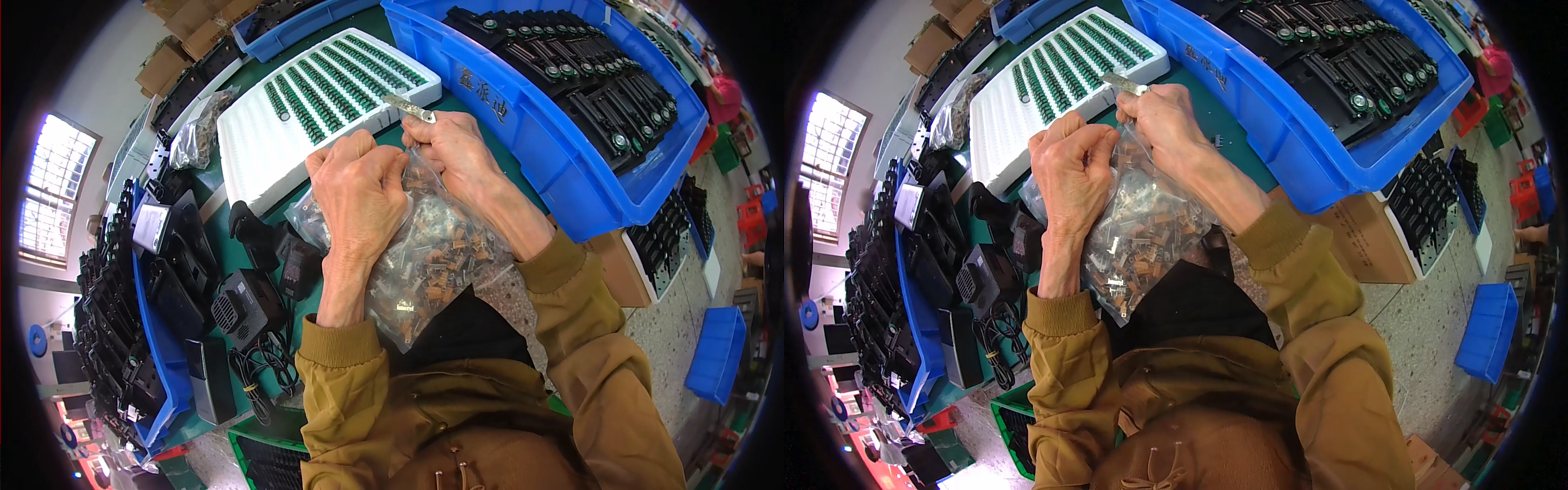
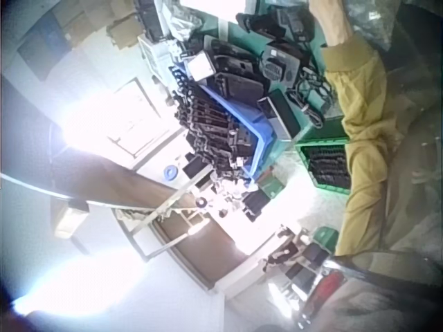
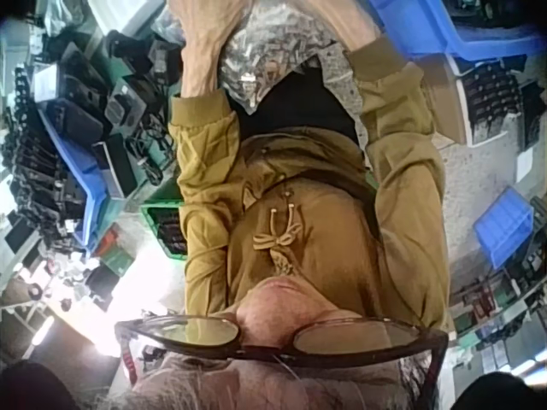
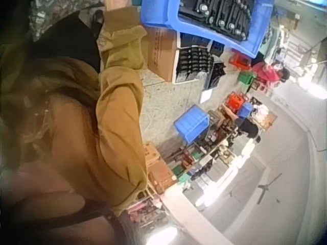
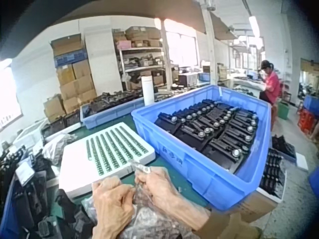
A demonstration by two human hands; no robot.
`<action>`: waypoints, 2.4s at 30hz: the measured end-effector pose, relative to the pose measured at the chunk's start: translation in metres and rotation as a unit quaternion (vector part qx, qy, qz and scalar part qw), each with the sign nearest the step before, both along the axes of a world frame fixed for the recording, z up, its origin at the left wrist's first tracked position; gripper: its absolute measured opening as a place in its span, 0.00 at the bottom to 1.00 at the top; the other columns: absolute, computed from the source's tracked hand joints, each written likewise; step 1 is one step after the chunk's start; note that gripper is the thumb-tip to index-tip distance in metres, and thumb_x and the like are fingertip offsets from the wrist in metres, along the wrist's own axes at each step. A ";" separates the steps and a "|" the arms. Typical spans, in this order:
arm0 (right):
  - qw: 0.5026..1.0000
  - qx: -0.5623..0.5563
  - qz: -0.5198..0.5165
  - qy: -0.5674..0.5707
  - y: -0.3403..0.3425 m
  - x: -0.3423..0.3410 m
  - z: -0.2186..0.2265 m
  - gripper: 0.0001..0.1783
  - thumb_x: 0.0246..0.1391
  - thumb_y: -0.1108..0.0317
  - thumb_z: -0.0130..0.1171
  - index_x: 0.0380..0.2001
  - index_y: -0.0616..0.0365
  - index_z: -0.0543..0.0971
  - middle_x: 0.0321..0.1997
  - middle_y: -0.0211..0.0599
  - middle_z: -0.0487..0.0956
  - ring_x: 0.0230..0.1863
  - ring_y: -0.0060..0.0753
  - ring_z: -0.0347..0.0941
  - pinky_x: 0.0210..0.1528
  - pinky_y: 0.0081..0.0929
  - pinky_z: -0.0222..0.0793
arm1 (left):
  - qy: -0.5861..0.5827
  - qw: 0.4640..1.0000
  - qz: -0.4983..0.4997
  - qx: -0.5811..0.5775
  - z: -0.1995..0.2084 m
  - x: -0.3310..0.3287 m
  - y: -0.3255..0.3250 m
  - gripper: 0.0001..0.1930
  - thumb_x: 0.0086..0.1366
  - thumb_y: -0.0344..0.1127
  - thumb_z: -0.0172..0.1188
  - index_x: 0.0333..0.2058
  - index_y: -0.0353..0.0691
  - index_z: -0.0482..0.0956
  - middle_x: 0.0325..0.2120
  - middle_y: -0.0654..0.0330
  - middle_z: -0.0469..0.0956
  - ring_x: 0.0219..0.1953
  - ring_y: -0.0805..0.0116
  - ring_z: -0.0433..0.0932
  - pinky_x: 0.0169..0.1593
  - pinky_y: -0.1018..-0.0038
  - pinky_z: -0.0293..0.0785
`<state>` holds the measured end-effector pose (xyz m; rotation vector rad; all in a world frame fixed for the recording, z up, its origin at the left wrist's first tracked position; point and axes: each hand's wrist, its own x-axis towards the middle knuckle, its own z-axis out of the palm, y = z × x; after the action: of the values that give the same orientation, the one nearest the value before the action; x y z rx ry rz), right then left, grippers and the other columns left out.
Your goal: The person opens a bag of small electrical circuit components and installs them onto plastic electronics housing units by hand.
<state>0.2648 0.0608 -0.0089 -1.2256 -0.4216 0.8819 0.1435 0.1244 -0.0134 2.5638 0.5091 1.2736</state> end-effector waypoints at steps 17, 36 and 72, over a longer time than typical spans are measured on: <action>0.971 -0.061 0.016 -0.230 -0.020 0.024 0.003 0.14 0.60 0.60 0.56 0.30 0.60 0.78 0.22 0.23 0.71 0.16 0.10 0.51 0.16 0.15 0.44 | -0.031 0.990 0.036 -0.131 0.002 -0.008 -0.011 0.04 0.50 0.32 0.67 0.22 0.39 0.81 0.18 0.62 0.68 0.25 0.64 0.70 0.39 0.68 0.60; 0.970 -0.048 -0.034 -0.238 -0.123 -0.020 -0.007 0.12 0.54 0.64 0.62 0.33 0.65 0.80 0.24 0.26 0.75 0.26 0.14 0.66 0.28 0.16 0.61 | -0.066 0.970 0.036 -0.229 0.004 -0.006 -0.011 0.05 0.49 0.29 0.68 0.25 0.36 0.83 0.16 0.61 0.68 0.20 0.71 0.67 0.28 0.72 0.65; 0.997 -0.037 -0.030 -0.067 -0.165 -0.043 -0.031 0.22 0.55 0.66 0.64 0.50 0.64 0.74 0.32 0.25 0.75 0.30 0.12 0.67 0.29 0.12 0.64 | 0.021 0.971 0.057 -0.233 0.034 -0.113 -0.115 0.09 0.58 0.29 0.60 0.35 0.29 0.77 0.33 0.55 0.77 0.36 0.69 0.75 0.43 0.76 0.71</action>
<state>0.2215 -0.1042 -0.0401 -1.3636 -0.4617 0.7720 0.0303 0.0098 0.0206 2.1939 0.8619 0.9877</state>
